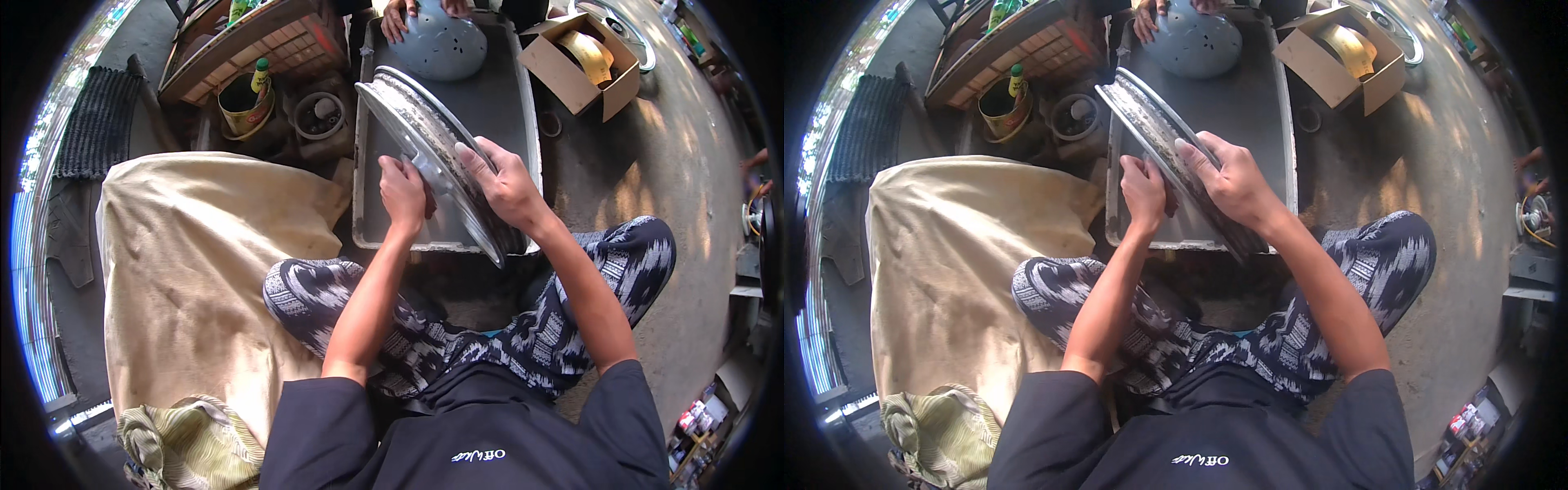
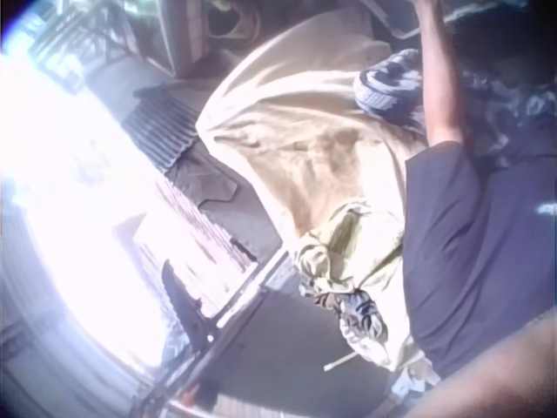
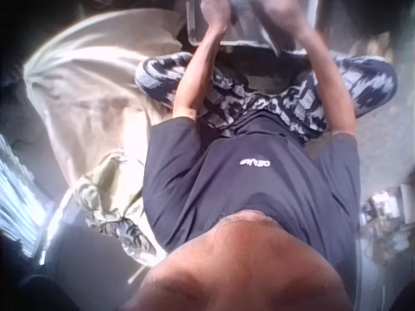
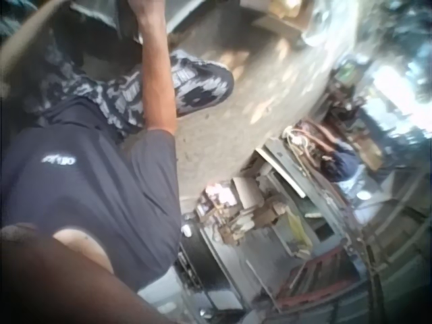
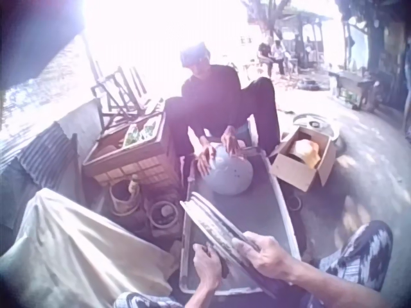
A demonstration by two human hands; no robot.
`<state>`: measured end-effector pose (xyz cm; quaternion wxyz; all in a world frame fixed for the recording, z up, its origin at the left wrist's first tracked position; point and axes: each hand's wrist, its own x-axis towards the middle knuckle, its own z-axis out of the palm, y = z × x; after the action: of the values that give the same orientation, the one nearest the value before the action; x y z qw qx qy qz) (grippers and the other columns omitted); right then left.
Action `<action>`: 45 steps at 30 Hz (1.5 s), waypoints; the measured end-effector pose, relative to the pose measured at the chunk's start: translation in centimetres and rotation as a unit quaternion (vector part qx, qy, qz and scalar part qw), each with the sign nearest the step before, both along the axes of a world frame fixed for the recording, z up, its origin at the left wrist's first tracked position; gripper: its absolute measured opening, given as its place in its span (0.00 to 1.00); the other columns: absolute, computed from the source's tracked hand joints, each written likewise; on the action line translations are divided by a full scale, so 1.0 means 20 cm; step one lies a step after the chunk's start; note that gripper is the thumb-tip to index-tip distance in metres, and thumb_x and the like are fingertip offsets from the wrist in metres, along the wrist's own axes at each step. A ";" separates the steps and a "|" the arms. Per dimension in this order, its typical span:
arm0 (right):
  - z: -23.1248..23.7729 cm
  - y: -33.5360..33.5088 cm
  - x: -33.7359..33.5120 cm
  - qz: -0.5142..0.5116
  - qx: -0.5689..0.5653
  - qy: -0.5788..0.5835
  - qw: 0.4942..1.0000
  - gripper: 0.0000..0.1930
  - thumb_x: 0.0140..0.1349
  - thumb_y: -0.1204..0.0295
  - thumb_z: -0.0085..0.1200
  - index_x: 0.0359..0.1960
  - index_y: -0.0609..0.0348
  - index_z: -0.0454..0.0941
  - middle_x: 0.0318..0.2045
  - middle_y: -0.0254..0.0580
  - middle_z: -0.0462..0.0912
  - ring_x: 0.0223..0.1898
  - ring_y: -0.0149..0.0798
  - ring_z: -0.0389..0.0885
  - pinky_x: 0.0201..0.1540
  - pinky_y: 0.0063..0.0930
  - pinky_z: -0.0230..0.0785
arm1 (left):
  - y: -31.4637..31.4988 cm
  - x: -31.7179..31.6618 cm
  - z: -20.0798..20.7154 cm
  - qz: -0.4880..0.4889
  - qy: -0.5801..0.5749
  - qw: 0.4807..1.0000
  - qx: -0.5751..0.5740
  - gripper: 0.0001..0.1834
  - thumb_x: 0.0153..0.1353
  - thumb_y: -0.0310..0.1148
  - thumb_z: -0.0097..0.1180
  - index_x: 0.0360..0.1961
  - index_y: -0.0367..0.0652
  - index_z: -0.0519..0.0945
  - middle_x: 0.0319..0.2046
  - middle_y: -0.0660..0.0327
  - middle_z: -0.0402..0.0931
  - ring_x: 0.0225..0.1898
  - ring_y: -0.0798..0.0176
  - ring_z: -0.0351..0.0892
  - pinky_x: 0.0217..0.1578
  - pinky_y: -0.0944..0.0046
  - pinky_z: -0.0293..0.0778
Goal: The person sands the surface of a motorcycle wheel rim by hand using a small piece of sandpaper. They rotate the rim within a plastic basin to reach all areas and then use their hands to wipe the dust off the rim.
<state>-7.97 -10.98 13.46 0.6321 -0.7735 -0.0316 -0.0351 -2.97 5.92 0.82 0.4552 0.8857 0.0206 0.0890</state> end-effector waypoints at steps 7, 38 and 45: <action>0.01 0.00 0.01 0.003 0.007 0.029 1.000 0.22 0.75 0.56 0.51 0.43 0.68 0.79 0.27 0.39 0.79 0.33 0.24 0.70 0.37 0.28 0.70 | -0.01 -0.02 0.02 -0.024 -0.018 1.000 0.001 0.10 0.70 0.31 0.52 0.38 0.37 0.65 0.28 0.43 0.76 0.32 0.33 0.78 0.35 0.40 0.71; 0.00 -0.02 0.01 0.013 0.009 0.031 0.999 0.24 0.75 0.53 0.50 0.42 0.68 0.78 0.25 0.43 0.78 0.32 0.27 0.71 0.38 0.30 0.70 | 0.13 0.09 0.14 -0.053 0.157 0.983 -0.073 0.19 0.68 0.43 0.60 0.38 0.34 0.75 0.30 0.51 0.83 0.33 0.59 0.84 0.38 0.58 0.78; 0.00 -0.01 0.01 0.011 0.008 0.010 1.000 0.23 0.75 0.54 0.50 0.42 0.68 0.78 0.27 0.44 0.81 0.33 0.27 0.74 0.39 0.30 0.72 | 0.12 0.08 0.12 -0.058 0.197 0.970 -0.130 0.18 0.67 0.37 0.62 0.46 0.32 0.75 0.37 0.52 0.84 0.39 0.60 0.84 0.43 0.60 0.80</action>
<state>-7.73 -11.24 13.37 0.6389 -0.7683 -0.0329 -0.0207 -1.45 8.41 3.15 0.5581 0.8184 0.0698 -0.1178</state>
